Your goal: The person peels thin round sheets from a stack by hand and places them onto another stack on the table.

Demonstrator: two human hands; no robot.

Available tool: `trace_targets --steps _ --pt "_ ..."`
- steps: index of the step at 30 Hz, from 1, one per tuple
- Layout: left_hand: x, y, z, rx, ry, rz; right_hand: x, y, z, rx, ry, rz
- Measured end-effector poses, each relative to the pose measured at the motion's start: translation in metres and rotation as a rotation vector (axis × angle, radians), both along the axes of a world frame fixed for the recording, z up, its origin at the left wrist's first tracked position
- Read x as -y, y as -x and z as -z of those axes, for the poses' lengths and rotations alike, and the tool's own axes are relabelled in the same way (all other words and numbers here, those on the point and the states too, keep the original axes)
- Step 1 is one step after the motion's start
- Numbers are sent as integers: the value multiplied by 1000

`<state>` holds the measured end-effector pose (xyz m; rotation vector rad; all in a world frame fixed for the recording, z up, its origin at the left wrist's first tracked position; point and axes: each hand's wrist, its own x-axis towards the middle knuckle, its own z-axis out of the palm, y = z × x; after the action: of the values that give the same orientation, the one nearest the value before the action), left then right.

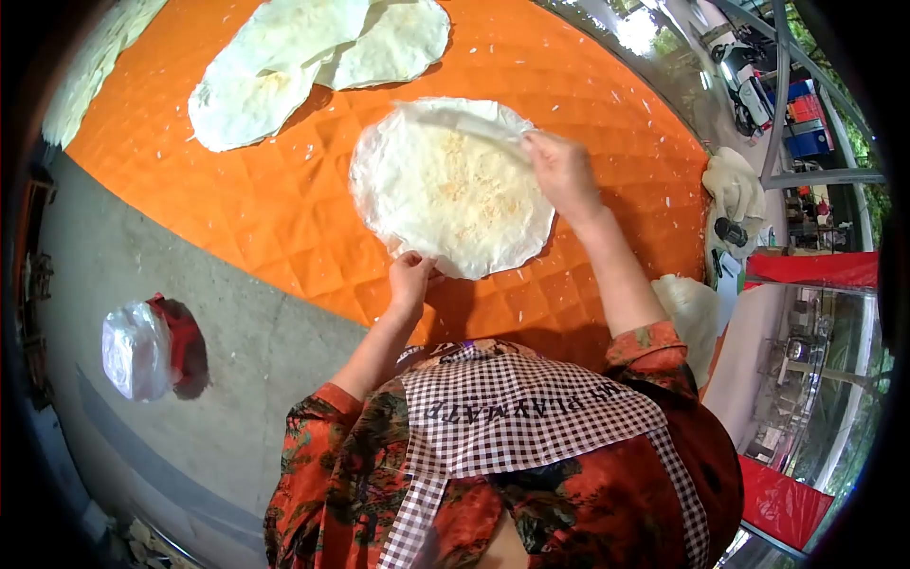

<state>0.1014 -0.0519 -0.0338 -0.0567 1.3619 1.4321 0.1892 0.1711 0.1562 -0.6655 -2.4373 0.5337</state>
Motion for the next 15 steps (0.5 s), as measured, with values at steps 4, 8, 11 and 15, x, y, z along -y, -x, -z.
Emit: trace_targets --steps 4,8,11,15 --pt "-4 -3 -2 59 -23 -29 39 -13 12 71 -296 -123" --pt "-3 -6 -5 82 -64 -71 77 -32 147 285 -185 -163" --pt "-2 -4 -5 78 -106 -86 96 -33 155 212 -202 -126" --pt "-8 -5 -5 82 -165 -126 114 -31 138 288 -233 -116"
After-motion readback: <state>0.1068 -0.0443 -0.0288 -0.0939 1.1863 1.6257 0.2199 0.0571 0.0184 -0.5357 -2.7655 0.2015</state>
